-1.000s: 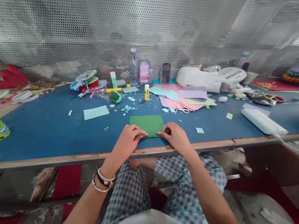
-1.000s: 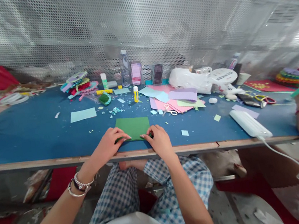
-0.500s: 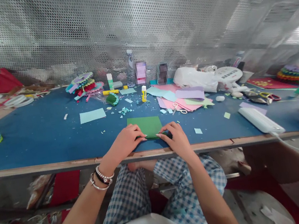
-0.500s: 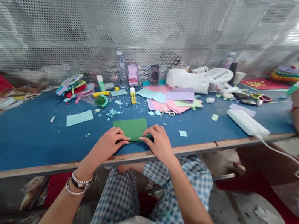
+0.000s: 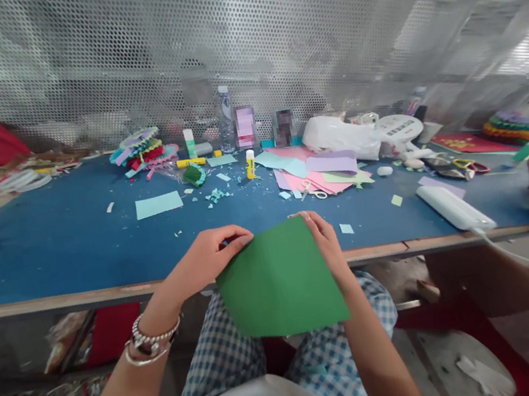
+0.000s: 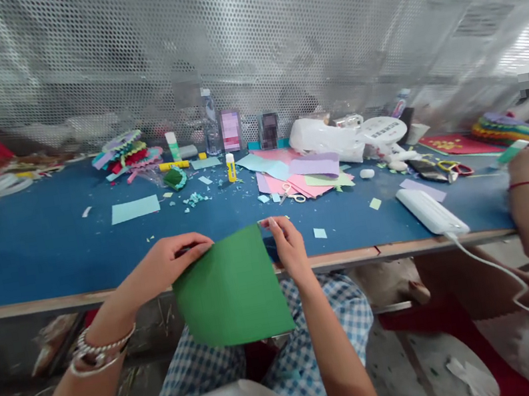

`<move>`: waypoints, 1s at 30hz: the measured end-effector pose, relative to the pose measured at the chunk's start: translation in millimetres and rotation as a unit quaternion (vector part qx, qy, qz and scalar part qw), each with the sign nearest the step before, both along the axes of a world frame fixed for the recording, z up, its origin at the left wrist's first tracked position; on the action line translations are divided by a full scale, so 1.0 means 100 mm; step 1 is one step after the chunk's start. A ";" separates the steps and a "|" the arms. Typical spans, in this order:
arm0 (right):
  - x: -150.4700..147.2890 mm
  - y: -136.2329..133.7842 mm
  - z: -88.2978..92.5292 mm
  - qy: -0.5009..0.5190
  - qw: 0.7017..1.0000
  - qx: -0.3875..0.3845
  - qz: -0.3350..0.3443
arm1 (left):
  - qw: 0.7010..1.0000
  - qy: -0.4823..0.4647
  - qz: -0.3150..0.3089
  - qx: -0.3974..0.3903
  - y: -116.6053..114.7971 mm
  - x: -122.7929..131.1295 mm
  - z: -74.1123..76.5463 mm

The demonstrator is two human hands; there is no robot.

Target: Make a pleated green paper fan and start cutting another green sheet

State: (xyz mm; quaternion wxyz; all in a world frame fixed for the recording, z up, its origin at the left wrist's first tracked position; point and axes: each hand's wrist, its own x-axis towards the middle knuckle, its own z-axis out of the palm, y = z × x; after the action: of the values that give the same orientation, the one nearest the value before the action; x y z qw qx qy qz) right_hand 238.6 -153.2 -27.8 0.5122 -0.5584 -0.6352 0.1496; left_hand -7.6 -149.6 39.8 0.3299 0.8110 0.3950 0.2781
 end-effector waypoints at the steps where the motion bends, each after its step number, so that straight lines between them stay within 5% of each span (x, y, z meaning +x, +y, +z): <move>1: -0.01 -0.01 0.02 0.001 1.000 -0.011 0.021 | 0.999 0.031 0.000 0.018 0.06 0.01 -0.06; 4: -0.04 -0.02 0.06 -0.047 0.996 -0.036 0.072 | 0.993 0.079 0.020 0.088 0.25 0.03 -0.30; 8: -0.10 -0.01 0.04 -0.209 0.977 -0.029 0.037 | 0.986 0.088 0.021 0.143 0.33 0.04 -0.47; 18: -0.16 0.01 0.07 -0.288 0.955 -0.014 0.066 | 0.979 0.098 -0.005 0.177 0.25 0.00 -0.47; 30: -0.13 0.00 0.04 -0.263 0.961 0.011 0.083 | 0.967 0.103 -0.020 0.232 0.32 -0.10 -0.59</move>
State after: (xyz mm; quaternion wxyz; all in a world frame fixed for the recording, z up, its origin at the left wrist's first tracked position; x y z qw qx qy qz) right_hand 225.7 -153.4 -24.0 0.3192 -0.5179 -0.7930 0.0325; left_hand -17.9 -117.8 -18.9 0.0957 0.8972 0.3356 0.2706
